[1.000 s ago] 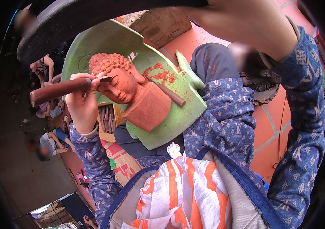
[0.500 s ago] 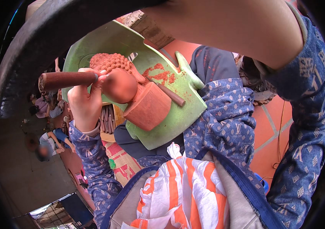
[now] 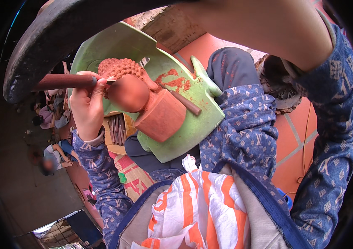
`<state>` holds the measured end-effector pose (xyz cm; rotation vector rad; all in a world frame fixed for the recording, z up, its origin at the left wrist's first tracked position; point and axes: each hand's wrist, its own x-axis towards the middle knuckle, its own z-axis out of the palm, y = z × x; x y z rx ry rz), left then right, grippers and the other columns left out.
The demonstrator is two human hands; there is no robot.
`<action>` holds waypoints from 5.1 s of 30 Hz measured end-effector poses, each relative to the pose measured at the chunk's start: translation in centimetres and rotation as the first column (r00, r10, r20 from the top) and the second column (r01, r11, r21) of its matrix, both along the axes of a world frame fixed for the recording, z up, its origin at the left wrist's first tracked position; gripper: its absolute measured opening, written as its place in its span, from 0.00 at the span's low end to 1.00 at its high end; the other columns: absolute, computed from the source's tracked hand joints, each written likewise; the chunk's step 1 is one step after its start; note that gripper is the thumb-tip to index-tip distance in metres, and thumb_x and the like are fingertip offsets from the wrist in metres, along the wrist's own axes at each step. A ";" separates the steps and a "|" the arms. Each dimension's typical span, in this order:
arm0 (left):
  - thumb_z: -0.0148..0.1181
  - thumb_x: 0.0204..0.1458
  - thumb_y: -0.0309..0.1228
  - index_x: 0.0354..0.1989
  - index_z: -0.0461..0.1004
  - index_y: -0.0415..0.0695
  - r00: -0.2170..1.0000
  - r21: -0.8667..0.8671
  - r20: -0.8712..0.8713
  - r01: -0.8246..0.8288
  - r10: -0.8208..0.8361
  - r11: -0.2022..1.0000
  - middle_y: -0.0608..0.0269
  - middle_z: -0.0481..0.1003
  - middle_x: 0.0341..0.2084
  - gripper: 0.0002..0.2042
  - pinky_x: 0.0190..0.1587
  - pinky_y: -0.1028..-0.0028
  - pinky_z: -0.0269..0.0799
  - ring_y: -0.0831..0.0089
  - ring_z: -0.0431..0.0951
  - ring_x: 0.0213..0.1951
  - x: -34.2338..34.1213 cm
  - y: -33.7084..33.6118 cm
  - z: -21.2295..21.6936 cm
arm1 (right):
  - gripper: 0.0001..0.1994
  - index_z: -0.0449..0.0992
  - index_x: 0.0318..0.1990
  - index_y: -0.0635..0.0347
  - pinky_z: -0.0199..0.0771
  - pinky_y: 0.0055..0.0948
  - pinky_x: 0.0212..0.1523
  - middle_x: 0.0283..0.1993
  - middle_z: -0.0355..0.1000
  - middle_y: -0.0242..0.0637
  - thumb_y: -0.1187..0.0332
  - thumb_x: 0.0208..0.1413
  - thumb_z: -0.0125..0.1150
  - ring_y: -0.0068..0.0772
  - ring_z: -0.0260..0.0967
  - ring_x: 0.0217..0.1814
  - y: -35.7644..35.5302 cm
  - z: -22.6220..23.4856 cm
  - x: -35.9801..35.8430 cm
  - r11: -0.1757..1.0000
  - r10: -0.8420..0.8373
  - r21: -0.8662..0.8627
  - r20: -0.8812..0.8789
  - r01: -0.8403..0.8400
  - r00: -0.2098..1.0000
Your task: The person carves a reddish-brown Buddha head sculpture using a chisel and mallet. They repeatedly strike the chisel to refine the facial features and hair curls while seated on the floor.
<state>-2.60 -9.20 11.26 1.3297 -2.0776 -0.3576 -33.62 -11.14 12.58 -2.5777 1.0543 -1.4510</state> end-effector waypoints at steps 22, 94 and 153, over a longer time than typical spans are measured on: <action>0.59 0.52 0.24 0.36 0.70 0.37 0.932 -0.115 0.362 0.043 0.002 0.992 0.59 0.75 0.24 0.06 0.30 0.77 0.69 0.75 0.76 0.26 -0.8 0.1 0.0 | 0.23 0.67 0.52 0.62 0.71 0.37 0.36 0.37 0.71 0.51 0.78 0.43 0.55 0.50 0.71 0.38 -0.6 -1.2 -0.1 0.993 -0.032 -0.117 -0.035 0.028 0.999; 0.56 0.53 0.22 0.38 0.68 0.36 0.924 0.173 0.367 0.043 -0.105 0.984 0.60 0.74 0.22 0.06 0.29 0.78 0.69 0.80 0.74 0.26 -2.3 -1.9 2.2 | 0.12 0.67 0.44 0.68 0.64 0.27 0.29 0.27 0.67 0.42 0.75 0.52 0.56 0.27 0.63 0.27 -1.3 -3.7 -1.5 0.882 0.034 0.457 0.189 -0.118 0.981; 0.60 0.46 0.26 0.41 0.70 0.44 0.837 0.145 0.530 0.067 -0.135 0.987 0.56 0.75 0.18 0.13 0.24 0.64 0.68 0.56 0.76 0.23 -3.5 -3.2 2.3 | 0.17 0.67 0.49 0.69 0.68 0.27 0.31 0.30 0.71 0.47 0.77 0.50 0.54 0.32 0.69 0.29 -2.2 -4.7 -0.8 0.960 -0.056 0.280 0.183 0.002 0.981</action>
